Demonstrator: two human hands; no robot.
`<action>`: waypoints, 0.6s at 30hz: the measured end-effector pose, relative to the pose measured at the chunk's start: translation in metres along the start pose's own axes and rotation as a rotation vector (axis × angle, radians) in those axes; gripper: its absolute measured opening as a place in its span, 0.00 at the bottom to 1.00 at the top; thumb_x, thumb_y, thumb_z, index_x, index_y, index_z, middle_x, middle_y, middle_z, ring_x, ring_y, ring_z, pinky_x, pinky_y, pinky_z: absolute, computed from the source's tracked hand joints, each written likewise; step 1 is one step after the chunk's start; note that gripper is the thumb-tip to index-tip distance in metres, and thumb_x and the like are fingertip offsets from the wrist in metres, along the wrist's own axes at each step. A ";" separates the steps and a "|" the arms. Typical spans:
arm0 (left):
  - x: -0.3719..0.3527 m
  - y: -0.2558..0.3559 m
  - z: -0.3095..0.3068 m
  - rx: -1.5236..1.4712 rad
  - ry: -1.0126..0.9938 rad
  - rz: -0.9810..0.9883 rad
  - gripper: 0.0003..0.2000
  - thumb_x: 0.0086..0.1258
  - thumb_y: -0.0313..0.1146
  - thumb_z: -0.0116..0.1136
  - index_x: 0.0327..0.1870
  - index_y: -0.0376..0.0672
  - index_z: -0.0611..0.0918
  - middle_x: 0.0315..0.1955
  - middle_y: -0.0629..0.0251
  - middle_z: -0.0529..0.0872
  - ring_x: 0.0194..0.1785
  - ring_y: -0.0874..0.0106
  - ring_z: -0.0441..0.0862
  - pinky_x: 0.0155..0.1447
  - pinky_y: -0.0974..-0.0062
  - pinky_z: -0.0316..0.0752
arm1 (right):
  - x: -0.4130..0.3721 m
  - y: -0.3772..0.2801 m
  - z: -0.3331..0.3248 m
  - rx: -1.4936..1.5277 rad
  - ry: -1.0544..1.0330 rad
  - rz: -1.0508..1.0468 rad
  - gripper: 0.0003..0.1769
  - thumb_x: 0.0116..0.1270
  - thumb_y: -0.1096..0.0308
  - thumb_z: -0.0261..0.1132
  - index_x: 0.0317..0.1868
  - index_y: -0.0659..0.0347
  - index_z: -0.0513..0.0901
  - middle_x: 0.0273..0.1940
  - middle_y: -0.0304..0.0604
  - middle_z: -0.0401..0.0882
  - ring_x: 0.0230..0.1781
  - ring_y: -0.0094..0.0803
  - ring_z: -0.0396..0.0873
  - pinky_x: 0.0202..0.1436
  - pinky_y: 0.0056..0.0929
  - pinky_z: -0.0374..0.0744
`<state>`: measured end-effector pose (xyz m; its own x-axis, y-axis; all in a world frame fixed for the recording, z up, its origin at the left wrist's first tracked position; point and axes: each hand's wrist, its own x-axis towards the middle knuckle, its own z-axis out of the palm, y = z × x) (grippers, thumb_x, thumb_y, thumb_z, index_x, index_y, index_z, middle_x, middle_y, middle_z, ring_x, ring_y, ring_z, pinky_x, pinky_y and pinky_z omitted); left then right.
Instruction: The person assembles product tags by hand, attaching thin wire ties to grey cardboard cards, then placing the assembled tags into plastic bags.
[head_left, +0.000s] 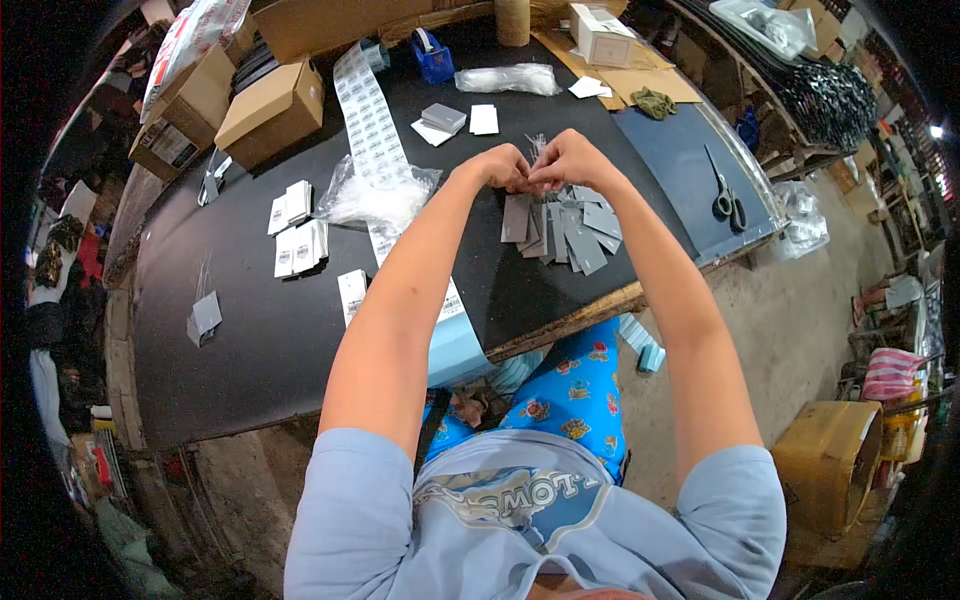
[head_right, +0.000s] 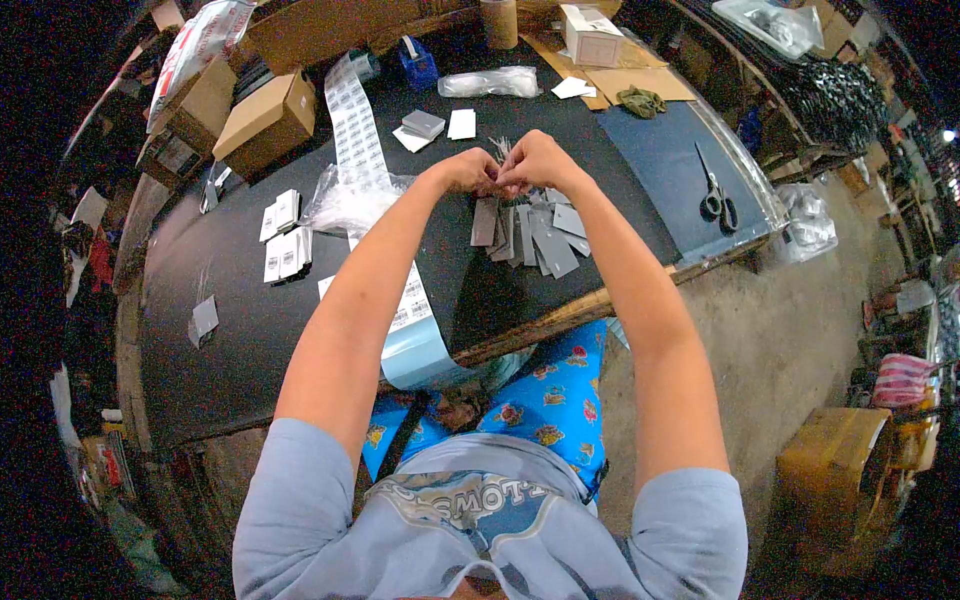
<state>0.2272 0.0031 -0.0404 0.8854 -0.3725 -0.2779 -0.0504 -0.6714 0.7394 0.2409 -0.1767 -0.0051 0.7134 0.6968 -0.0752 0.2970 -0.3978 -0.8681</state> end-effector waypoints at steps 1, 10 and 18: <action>0.001 0.000 0.000 0.009 -0.030 0.023 0.14 0.53 0.39 0.71 0.27 0.36 0.85 0.17 0.70 0.78 0.22 0.79 0.71 0.27 0.76 0.67 | 0.000 0.000 0.000 0.017 -0.003 0.007 0.06 0.51 0.74 0.72 0.25 0.70 0.84 0.20 0.42 0.81 0.20 0.21 0.79 0.22 0.17 0.76; -0.011 0.012 0.001 0.095 0.069 -0.011 0.08 0.50 0.32 0.69 0.29 0.40 0.87 0.21 0.66 0.83 0.25 0.77 0.78 0.32 0.77 0.73 | -0.002 0.004 -0.002 0.019 0.011 0.018 0.05 0.51 0.76 0.71 0.27 0.71 0.84 0.20 0.42 0.81 0.20 0.23 0.80 0.23 0.18 0.78; -0.029 0.017 -0.033 0.098 0.261 0.157 0.10 0.49 0.35 0.66 0.31 0.41 0.87 0.28 0.62 0.87 0.31 0.74 0.83 0.39 0.76 0.77 | -0.010 -0.011 -0.003 0.015 0.085 0.019 0.05 0.52 0.78 0.68 0.31 0.71 0.84 0.25 0.46 0.83 0.23 0.28 0.84 0.25 0.23 0.82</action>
<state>0.2156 0.0232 0.0003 0.9514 -0.3077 0.0114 -0.2288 -0.6817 0.6950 0.2320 -0.1811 0.0066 0.7699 0.6361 -0.0501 0.2743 -0.4009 -0.8741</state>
